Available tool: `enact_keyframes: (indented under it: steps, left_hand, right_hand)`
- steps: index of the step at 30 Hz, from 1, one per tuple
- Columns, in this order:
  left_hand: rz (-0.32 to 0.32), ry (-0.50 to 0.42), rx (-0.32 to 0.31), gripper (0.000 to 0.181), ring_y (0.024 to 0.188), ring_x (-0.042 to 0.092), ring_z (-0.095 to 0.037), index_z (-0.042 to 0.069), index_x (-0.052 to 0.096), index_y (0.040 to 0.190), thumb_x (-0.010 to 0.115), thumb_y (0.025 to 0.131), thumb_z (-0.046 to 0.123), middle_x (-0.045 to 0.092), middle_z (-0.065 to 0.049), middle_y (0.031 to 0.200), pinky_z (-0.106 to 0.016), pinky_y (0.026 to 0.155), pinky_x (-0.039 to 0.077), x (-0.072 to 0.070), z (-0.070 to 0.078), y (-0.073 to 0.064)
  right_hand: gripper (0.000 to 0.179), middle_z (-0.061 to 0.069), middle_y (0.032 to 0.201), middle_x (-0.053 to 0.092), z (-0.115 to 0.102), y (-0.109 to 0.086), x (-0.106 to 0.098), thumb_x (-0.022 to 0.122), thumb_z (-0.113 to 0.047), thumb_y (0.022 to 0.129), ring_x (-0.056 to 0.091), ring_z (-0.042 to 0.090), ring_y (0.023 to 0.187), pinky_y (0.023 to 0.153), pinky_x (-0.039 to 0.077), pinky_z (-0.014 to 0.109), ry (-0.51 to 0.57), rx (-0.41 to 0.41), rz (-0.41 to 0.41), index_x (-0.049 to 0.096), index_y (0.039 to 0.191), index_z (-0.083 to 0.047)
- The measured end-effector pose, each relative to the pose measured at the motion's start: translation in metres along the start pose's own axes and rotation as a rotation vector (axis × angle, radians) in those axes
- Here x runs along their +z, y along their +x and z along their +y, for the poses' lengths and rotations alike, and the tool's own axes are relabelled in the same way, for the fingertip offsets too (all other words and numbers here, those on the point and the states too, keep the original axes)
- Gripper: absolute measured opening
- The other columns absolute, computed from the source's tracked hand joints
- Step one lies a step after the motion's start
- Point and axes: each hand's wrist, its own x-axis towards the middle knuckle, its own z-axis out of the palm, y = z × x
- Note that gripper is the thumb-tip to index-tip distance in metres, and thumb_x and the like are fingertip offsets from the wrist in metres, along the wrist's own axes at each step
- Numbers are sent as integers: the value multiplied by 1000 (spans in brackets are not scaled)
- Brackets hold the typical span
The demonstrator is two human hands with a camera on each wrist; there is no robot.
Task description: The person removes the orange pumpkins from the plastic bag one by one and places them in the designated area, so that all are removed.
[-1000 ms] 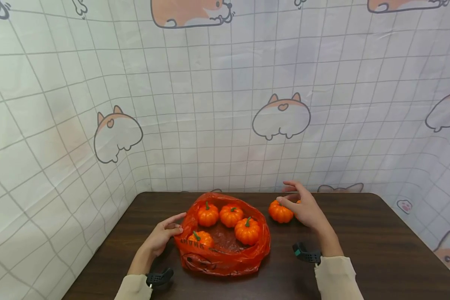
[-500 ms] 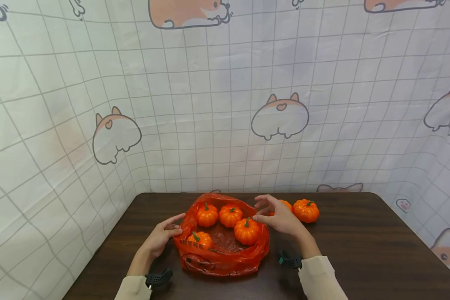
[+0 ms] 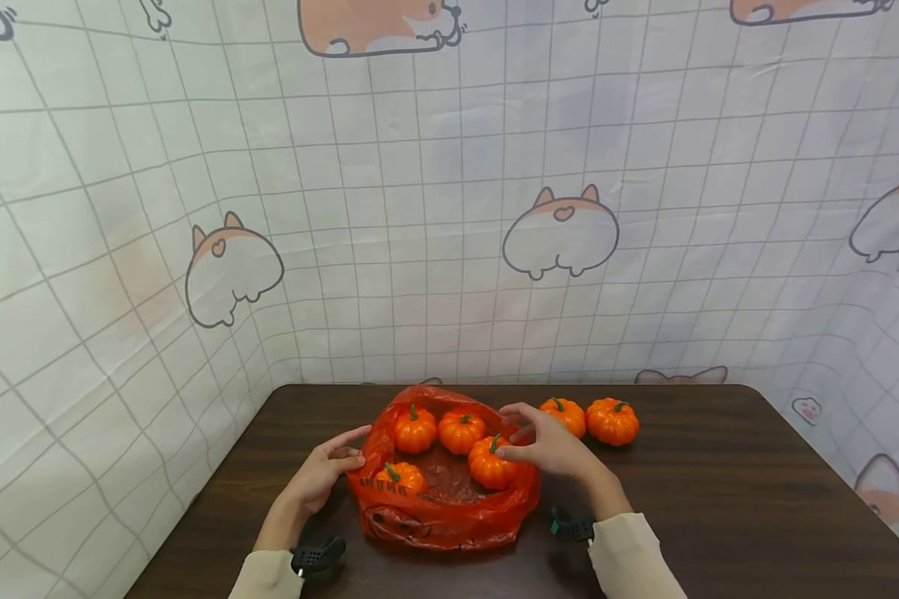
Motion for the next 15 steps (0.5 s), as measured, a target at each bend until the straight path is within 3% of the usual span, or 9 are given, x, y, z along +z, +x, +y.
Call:
enact_keyframes:
  steps: [7,15]
  left_hand:
    - [5,-6,0,53,91,61,-17,10,54,149,65,97,4,66,-9,101,-33,79,52,0,0,0]
    - [-2,4,4,53,92,61,-17,10,54,149,64,97,4,65,-8,101,-33,81,51,1,0,-1]
  right_hand:
    - [71,23,148,53,-2,1,4,79,-33,90,60,38,121,93,55,51,-67,1,-7,48,148,-6]
    - [73,17,145,57,3,2,9,81,-36,88,59,29,116,94,53,47,-135,12,-9,50,147,-7]
